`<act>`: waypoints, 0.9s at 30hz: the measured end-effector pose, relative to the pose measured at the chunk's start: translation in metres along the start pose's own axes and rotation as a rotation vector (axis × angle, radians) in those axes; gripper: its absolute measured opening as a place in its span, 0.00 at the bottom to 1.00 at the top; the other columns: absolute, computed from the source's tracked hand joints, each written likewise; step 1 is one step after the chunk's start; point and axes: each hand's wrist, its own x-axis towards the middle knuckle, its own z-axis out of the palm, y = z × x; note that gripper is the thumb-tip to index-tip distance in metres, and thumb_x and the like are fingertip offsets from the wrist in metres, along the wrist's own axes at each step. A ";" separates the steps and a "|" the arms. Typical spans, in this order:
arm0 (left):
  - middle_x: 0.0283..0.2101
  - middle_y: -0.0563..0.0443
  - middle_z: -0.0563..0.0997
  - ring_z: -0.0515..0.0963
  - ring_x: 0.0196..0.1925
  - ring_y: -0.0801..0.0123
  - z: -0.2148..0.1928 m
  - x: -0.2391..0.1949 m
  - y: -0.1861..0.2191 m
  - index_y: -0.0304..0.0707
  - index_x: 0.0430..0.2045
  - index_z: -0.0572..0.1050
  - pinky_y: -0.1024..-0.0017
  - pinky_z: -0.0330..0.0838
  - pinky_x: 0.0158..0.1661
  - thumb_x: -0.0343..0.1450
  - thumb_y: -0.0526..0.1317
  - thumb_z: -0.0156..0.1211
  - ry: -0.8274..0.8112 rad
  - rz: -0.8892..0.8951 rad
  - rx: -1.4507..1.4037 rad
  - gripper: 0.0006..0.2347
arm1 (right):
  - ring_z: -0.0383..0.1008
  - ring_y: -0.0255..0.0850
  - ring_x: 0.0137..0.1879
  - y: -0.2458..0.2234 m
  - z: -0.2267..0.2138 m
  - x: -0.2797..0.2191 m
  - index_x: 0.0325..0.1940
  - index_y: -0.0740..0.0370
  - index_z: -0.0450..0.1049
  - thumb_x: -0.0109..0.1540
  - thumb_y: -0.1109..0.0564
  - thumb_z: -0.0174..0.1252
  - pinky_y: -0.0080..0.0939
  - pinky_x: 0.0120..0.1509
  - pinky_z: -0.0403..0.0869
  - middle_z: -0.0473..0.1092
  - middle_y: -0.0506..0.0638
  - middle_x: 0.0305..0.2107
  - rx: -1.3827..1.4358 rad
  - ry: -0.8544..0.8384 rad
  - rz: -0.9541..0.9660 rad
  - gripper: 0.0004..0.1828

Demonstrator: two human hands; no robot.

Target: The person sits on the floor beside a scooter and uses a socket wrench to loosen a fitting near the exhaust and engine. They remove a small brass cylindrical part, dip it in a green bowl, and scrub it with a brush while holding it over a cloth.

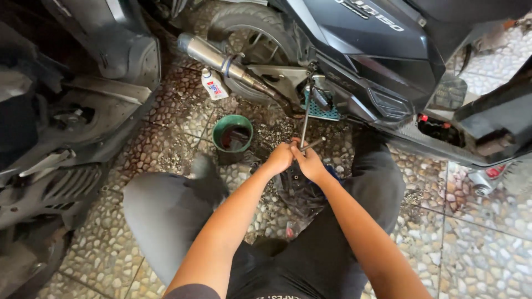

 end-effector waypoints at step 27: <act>0.40 0.38 0.82 0.82 0.43 0.46 -0.166 0.053 0.116 0.34 0.37 0.78 0.51 0.74 0.44 0.76 0.49 0.52 -0.215 0.049 0.336 0.15 | 0.47 0.37 0.17 0.007 0.077 0.041 0.26 0.57 0.65 0.68 0.29 0.44 0.39 0.26 0.55 0.49 0.43 0.11 0.926 0.790 0.396 0.32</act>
